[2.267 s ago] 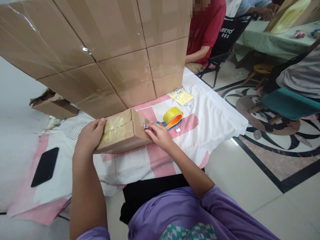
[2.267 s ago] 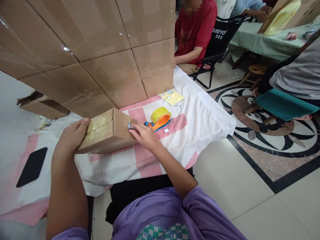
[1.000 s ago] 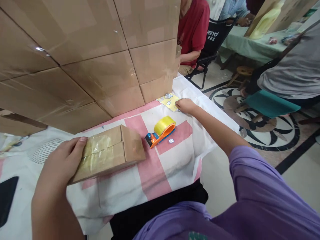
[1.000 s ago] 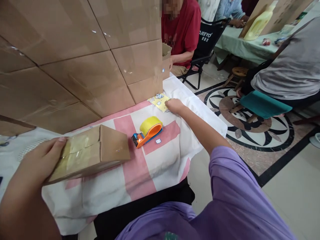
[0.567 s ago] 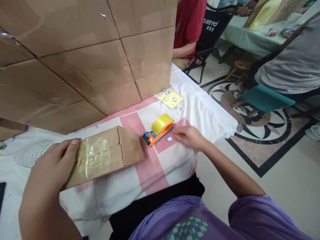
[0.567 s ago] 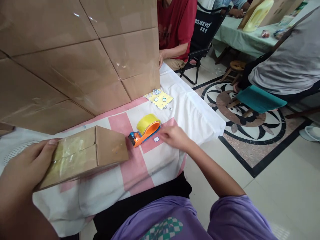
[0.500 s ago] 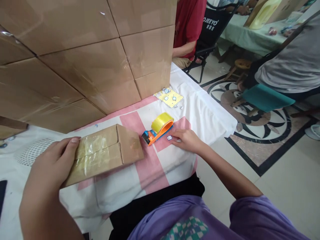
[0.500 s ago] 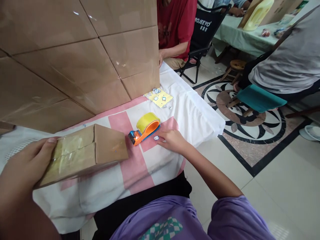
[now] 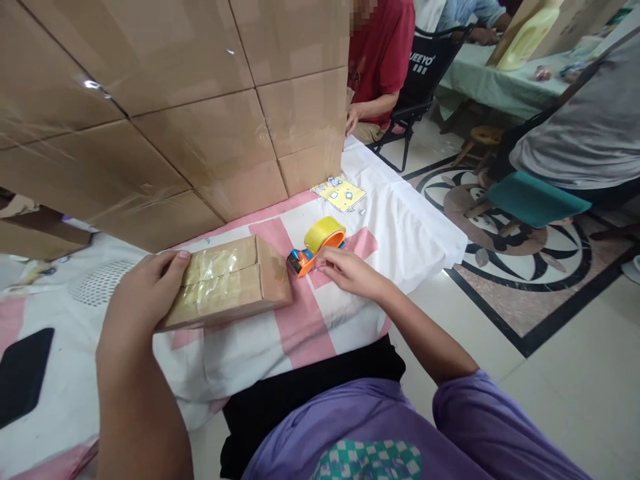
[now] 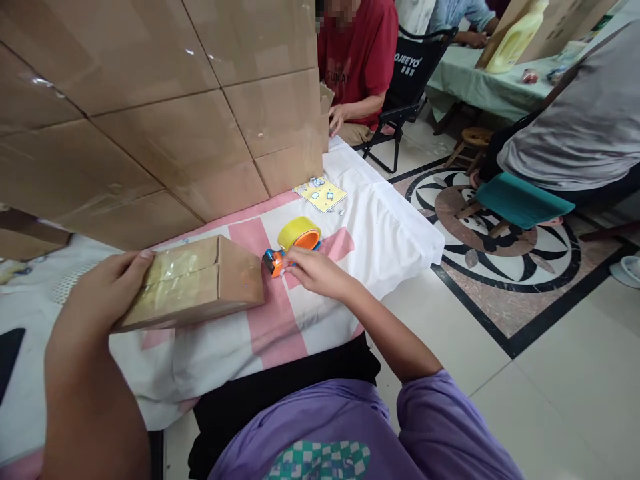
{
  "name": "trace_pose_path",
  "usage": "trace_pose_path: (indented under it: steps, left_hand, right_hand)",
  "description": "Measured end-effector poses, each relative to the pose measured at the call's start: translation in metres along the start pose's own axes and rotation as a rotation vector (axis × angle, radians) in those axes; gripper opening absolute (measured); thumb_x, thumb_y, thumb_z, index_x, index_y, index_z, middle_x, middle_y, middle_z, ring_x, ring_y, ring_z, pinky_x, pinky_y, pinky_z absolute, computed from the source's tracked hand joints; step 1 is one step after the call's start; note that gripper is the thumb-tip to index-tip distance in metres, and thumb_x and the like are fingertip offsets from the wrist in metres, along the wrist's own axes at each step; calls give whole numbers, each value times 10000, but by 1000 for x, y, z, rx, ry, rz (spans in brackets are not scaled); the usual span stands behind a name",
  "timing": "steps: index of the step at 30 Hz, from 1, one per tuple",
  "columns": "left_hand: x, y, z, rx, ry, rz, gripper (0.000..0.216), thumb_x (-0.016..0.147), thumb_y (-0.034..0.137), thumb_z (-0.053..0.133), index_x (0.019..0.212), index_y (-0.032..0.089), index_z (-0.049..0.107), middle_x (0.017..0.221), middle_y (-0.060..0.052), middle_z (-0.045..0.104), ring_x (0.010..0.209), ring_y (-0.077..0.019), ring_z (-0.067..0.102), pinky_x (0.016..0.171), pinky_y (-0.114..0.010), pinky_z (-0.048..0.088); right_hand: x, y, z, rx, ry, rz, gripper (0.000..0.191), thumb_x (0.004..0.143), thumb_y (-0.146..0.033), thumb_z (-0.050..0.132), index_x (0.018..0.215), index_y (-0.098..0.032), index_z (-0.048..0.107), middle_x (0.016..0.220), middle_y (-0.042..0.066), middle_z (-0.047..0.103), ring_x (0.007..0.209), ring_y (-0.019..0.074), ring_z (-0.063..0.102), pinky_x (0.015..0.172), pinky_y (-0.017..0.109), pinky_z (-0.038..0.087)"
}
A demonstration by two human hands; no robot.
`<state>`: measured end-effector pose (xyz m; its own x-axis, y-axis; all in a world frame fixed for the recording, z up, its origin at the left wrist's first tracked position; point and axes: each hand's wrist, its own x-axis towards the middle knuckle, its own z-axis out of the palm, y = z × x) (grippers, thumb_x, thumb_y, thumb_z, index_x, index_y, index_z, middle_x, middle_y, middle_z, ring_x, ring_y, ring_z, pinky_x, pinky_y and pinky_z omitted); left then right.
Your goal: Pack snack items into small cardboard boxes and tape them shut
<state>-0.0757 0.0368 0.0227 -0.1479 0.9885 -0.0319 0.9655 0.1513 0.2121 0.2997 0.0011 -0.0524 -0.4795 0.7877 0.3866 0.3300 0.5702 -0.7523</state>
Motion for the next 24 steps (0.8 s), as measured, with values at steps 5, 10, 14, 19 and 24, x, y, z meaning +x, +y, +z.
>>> trace_pose_path:
  steps: [5,10,14,19,24]
  left_hand:
    - [-4,5,-2,5,-4,30,664,995,619,265,1309,205,677,1345,-141,662,1256,-361,593,1074,-505,466]
    - [-7,15,-3,38,-24,52,631,1005,605,277,1278,211,688,1313,-154,659,1215,-363,606,1031,-514,479]
    - [-6,17,-3,26,-26,42,624,1010,597,283,1285,208,686,1350,-150,649,1233,-352,600,1040,-498,473]
    - [-6,15,0,34,-22,50,635,1006,602,271,1295,212,680,1367,-152,637,1254,-364,593,1058,-522,467]
    - [-5,18,-1,34,-37,10,652,1005,618,245,1313,227,666,1381,-151,626,1273,-371,584,1074,-541,454]
  right_hand:
    - [25,-11,32,53,-22,-140,114,1031,-175,481,1028,-206,590,1047,66,689,919,190,646,816,304,475]
    - [30,-8,46,-122,-53,-104,220,1014,-133,516,1204,-229,571,1075,41,724,980,200,668,819,300,457]
    - [30,-6,50,-250,-73,-126,230,1023,-129,515,1224,-224,574,1098,50,726,1001,209,663,798,302,444]
    - [35,-5,55,-239,13,-97,208,1004,-138,543,1186,-218,602,1075,57,706,987,209,642,810,309,455]
    - [23,-16,89,140,427,189,148,946,-326,671,1009,-193,684,977,65,665,890,212,626,776,331,502]
